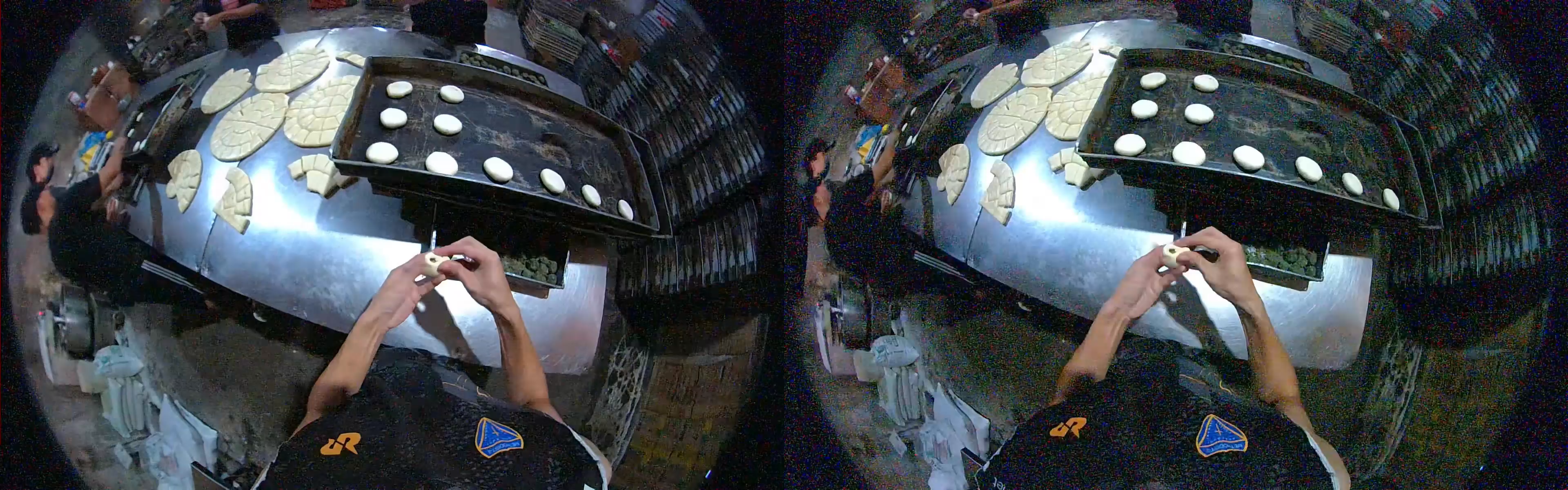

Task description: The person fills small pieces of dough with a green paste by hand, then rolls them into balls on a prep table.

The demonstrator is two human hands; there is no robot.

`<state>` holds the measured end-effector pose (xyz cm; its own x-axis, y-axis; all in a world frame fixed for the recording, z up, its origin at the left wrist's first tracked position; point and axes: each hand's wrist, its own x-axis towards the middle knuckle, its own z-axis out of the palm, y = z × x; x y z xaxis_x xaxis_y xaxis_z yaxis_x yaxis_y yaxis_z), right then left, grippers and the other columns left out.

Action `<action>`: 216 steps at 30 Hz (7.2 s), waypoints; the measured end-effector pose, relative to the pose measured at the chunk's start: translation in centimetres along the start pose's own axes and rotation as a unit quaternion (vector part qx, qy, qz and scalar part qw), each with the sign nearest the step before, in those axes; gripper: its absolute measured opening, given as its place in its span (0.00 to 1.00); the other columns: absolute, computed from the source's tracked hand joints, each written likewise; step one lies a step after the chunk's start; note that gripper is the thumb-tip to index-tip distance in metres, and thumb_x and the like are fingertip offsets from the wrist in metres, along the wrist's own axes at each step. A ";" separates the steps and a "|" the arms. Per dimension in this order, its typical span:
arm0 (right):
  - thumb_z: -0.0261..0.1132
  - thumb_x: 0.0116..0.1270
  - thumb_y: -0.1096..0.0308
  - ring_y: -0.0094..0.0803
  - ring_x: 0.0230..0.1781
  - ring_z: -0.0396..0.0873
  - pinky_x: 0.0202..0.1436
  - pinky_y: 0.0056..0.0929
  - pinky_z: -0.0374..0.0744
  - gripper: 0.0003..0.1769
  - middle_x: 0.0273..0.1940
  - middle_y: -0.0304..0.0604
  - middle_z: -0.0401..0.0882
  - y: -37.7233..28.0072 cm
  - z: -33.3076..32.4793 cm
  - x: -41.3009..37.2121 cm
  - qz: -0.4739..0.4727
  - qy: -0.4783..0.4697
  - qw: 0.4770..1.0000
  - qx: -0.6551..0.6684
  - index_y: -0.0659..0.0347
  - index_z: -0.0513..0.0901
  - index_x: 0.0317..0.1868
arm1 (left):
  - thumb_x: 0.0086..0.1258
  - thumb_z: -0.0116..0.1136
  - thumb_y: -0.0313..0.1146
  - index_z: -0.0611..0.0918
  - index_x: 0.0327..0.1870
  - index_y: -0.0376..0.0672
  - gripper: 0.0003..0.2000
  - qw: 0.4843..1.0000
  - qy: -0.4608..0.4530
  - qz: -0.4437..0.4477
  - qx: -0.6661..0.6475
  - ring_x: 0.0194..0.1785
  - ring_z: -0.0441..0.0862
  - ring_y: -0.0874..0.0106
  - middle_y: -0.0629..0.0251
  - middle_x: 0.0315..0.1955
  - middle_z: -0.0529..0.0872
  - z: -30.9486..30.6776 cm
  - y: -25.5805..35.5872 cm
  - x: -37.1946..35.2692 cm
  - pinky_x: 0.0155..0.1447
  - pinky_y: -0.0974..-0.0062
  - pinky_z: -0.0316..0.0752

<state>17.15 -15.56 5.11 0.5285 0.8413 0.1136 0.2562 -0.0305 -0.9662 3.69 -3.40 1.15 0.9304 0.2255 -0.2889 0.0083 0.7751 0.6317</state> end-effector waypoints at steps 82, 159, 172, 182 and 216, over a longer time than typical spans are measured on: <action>0.65 0.66 0.58 0.39 0.49 0.82 0.52 0.34 0.78 0.21 0.48 0.53 0.83 2.9 4.5 2.8 0.032 -0.135 0.989 -0.049 0.66 0.81 0.52 | 0.68 0.58 0.24 0.74 0.57 0.35 0.17 0.979 0.189 0.073 0.012 0.58 0.76 0.64 0.54 0.56 0.75 -8.8 2.9 -2.6 0.56 0.71 0.79; 0.70 0.58 0.74 0.31 0.37 0.81 0.39 0.26 0.80 0.11 0.41 0.44 0.81 -0.5 0.5 -0.3 -0.008 0.078 0.996 -0.033 0.61 0.87 0.43 | 0.73 0.55 0.37 0.68 0.66 0.40 0.23 0.990 -0.033 0.069 -0.122 0.55 0.78 0.74 0.63 0.52 0.77 1.5 -0.3 -0.9 0.63 0.74 0.75; 0.71 0.56 0.73 0.34 0.34 0.79 0.34 0.30 0.77 0.13 0.34 0.44 0.79 -2.5 4.7 0.9 -0.101 0.066 0.990 -0.075 0.60 0.85 0.44 | 0.75 0.52 0.33 0.70 0.53 0.46 0.10 0.960 0.006 0.274 0.061 0.54 0.76 0.71 0.61 0.53 0.76 -1.1 0.6 -2.2 0.61 0.69 0.72; 0.72 0.55 0.76 0.32 0.35 0.80 0.34 0.28 0.79 0.16 0.38 0.43 0.77 -2.2 8.4 1.7 -0.188 0.030 0.974 -0.121 0.58 0.86 0.46 | 0.74 0.54 0.32 0.73 0.49 0.43 0.08 0.970 0.055 0.233 -0.052 0.48 0.79 0.74 0.62 0.48 0.79 -3.1 2.2 -4.1 0.60 0.71 0.71; 0.60 0.61 0.63 0.56 0.45 0.71 0.46 0.52 0.72 0.19 0.42 0.63 0.76 10.7 15.9 5.2 0.032 -0.179 0.911 -0.370 0.69 0.75 0.47 | 0.70 0.59 0.40 0.80 0.51 0.36 0.17 0.818 0.310 0.278 0.396 0.48 0.80 0.72 0.59 0.43 0.84 -18.5 12.4 1.5 0.53 0.73 0.73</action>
<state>9.74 -2.92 -8.34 0.2971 0.9432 -0.1488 0.7802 -0.3296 -0.5316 -1.62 17.44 -4.78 0.5077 0.8602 0.0476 0.1110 -0.1201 0.9865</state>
